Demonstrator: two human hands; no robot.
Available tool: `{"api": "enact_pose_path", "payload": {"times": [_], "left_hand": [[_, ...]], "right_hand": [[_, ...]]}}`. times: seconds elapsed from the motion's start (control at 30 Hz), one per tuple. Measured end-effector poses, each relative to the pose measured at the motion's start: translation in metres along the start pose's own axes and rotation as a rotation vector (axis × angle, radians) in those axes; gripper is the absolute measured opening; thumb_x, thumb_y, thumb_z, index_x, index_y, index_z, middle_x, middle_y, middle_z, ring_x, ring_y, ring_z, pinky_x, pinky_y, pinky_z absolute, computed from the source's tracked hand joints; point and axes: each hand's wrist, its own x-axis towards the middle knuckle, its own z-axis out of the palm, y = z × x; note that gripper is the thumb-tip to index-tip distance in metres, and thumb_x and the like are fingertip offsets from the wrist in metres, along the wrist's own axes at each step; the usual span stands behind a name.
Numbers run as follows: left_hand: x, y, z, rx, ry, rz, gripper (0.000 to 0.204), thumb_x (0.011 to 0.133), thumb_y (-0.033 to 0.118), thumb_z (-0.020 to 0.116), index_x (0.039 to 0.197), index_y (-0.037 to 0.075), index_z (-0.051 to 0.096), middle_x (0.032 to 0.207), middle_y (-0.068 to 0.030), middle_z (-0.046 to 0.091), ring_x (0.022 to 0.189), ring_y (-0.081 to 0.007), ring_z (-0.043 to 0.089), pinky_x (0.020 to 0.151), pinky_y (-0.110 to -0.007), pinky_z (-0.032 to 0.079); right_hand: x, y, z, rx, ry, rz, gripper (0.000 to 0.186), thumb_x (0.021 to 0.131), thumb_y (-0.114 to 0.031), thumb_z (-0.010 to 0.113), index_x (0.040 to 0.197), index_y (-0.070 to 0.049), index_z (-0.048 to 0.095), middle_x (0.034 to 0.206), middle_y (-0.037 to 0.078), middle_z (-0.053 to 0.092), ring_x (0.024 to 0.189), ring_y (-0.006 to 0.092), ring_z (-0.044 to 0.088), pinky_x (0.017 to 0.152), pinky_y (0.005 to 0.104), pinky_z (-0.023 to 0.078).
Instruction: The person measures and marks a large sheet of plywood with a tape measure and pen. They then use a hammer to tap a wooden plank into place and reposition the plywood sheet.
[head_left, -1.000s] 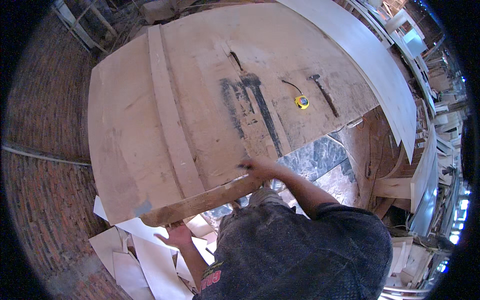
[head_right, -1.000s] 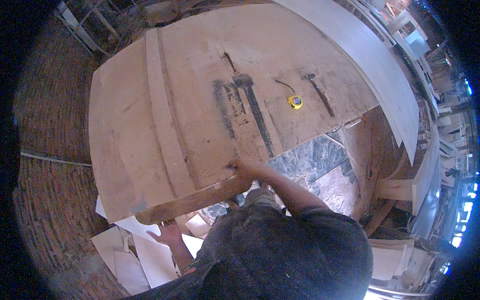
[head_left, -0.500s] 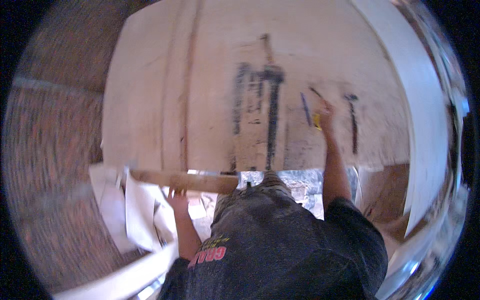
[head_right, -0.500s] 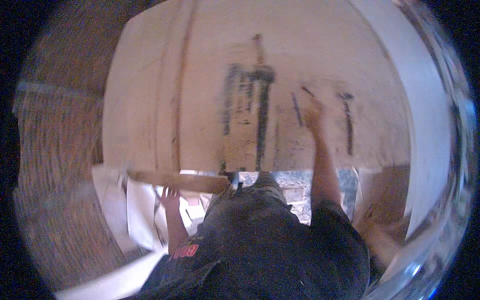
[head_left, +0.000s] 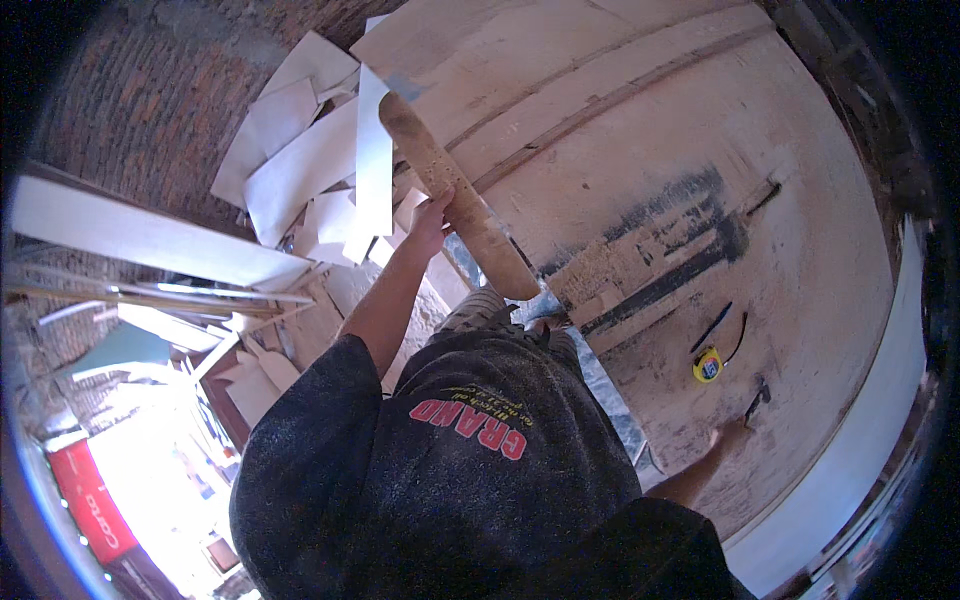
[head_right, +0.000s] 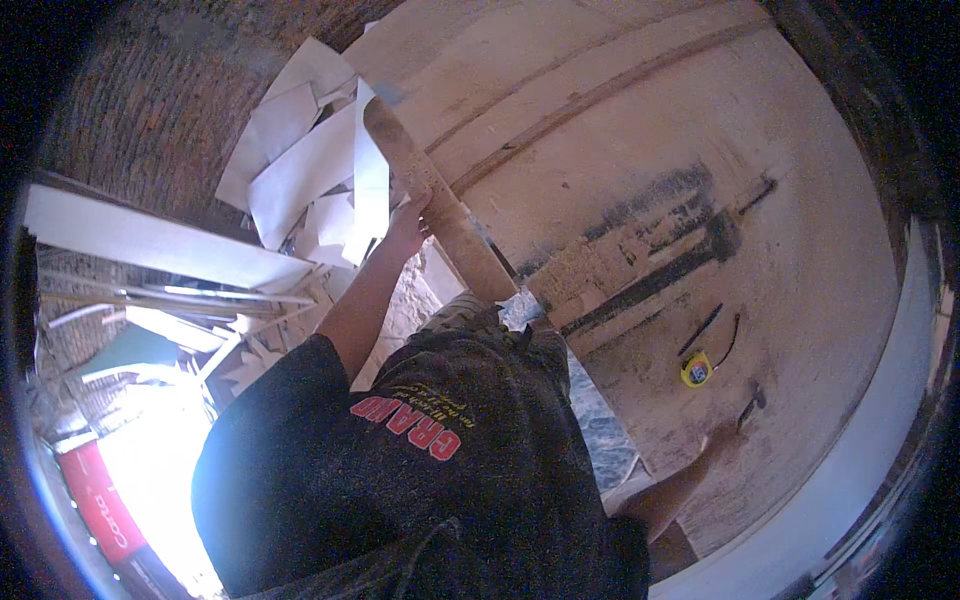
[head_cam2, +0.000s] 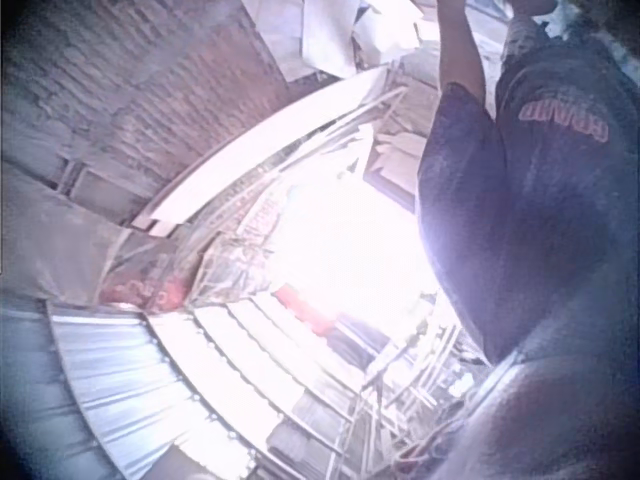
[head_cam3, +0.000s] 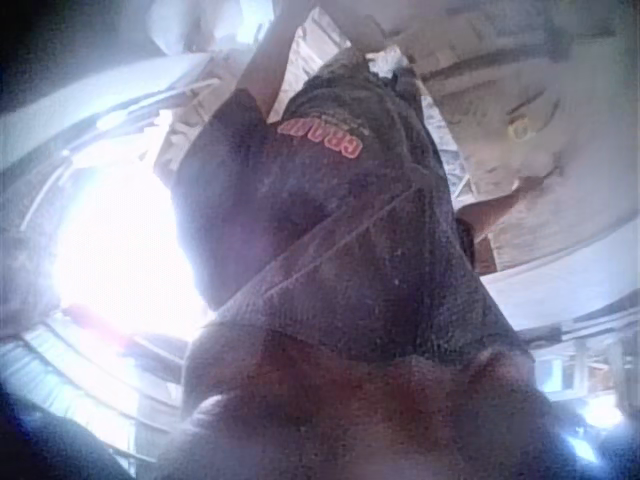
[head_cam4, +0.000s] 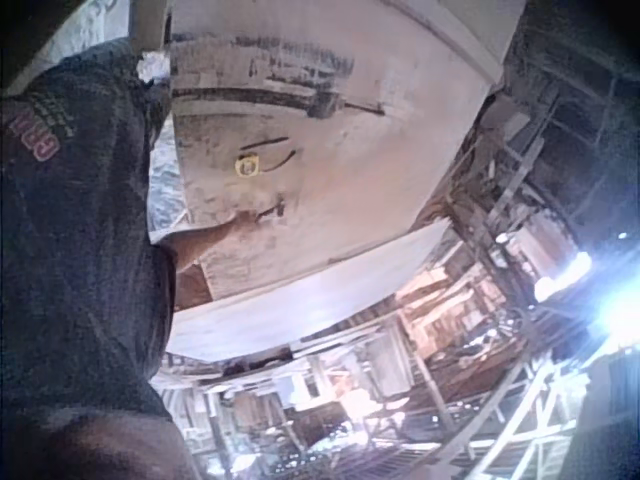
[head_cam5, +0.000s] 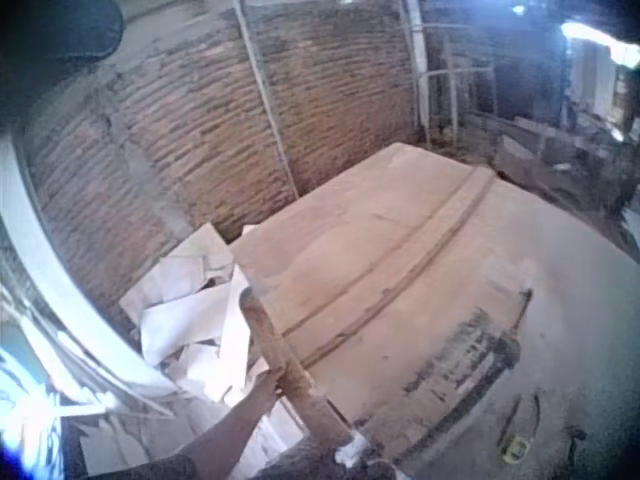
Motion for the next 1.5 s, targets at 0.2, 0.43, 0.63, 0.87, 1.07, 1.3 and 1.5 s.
{"api": "enact_pose_path", "payload": {"times": [0.2, 0.43, 0.63, 0.87, 1.07, 1.3, 1.5], "left_hand": [[0.006, 0.01, -0.002, 0.128, -0.039, -0.075, 0.054, 0.073, 0.042, 0.073, 0.111, 0.008, 0.054, 0.103, -0.0045, 0.059, 0.092, -0.0196, 0.053, 0.075, -0.038, 0.043], [0.003, 0.031, -0.006, 0.346, -0.181, -0.131, 0.053, 0.074, 0.045, 0.071, 0.11, 0.009, 0.054, 0.095, -0.0035, 0.056, 0.085, -0.0173, 0.053, 0.07, -0.036, 0.045], [0.016, 0.038, -0.012, 0.467, -0.216, -0.151, 0.048, 0.07, 0.039, 0.076, 0.098, 0.002, 0.064, 0.086, -0.006, 0.064, 0.071, -0.0178, 0.056, 0.062, -0.035, 0.047], [0.037, 0.014, -0.02, 0.399, -0.3, -0.005, 0.05, 0.072, 0.037, 0.076, 0.102, -0.001, 0.065, 0.095, -0.0087, 0.067, 0.083, -0.0159, 0.063, 0.075, -0.03, 0.049], [0.012, 0.056, -0.013, 0.496, -0.347, -0.065, 0.052, 0.071, 0.038, 0.076, 0.101, -0.002, 0.064, 0.098, -0.0105, 0.067, 0.088, -0.0172, 0.064, 0.078, -0.03, 0.05], [0.026, 0.04, -0.015, 0.528, -0.318, -0.06, 0.047, 0.073, 0.033, 0.075, 0.101, -0.002, 0.064, 0.098, -0.0116, 0.067, 0.087, -0.0189, 0.065, 0.08, -0.03, 0.05], [0.015, 0.04, -0.011, 0.393, -0.289, -0.038, 0.047, 0.072, 0.034, 0.076, 0.103, 0.0, 0.064, 0.095, -0.0077, 0.067, 0.082, -0.0158, 0.063, 0.072, -0.03, 0.05]], "right_hand": [[-0.036, -0.068, -0.035, 1.174, -0.155, -0.098, 0.04, 0.086, -0.033, 0.061, 0.112, -0.008, 0.045, 0.078, 0.006, 0.054, 0.06, 0.011, 0.046, 0.048, 0.0257, 0.04], [-0.217, -0.389, -0.13, 0.725, -0.05, -0.891, 0.035, 0.091, -0.017, 0.048, 0.122, -0.001, 0.048, 0.108, 0.017, 0.059, 0.095, 0.0317, 0.058, 0.08, 0.0383, 0.046], [-0.275, -0.515, -0.146, 0.421, -0.023, -1.211, 0.038, 0.09, -0.02, 0.048, 0.128, -0.014, 0.046, 0.094, 0.015, 0.063, 0.082, 0.036, 0.061, 0.068, 0.0456, 0.049], [-0.279, -0.551, -0.117, 0.439, 0.103, -1.295, 0.039, 0.09, -0.023, 0.05, 0.128, -0.015, 0.046, 0.087, 0.013, 0.063, 0.07, 0.0331, 0.063, 0.056, 0.0417, 0.05], [-0.284, -0.557, -0.131, 0.391, 0.045, -1.204, 0.038, 0.089, -0.023, 0.051, 0.127, -0.016, 0.048, 0.093, 0.015, 0.063, 0.077, 0.0347, 0.063, 0.061, 0.0428, 0.05], [-0.266, -0.557, -0.137, 0.419, -0.062, -0.985, 0.038, 0.091, -0.025, 0.049, 0.128, -0.014, 0.047, 0.104, 0.02, 0.061, 0.091, 0.0393, 0.06, 0.073, 0.0464, 0.049], [-0.202, -0.575, -0.139, 0.504, 0.133, -0.841, 0.039, 0.093, -0.027, 0.046, 0.129, -0.012, 0.046, 0.097, 0.022, 0.062, 0.088, 0.0404, 0.06, 0.072, 0.0467, 0.048]]}}
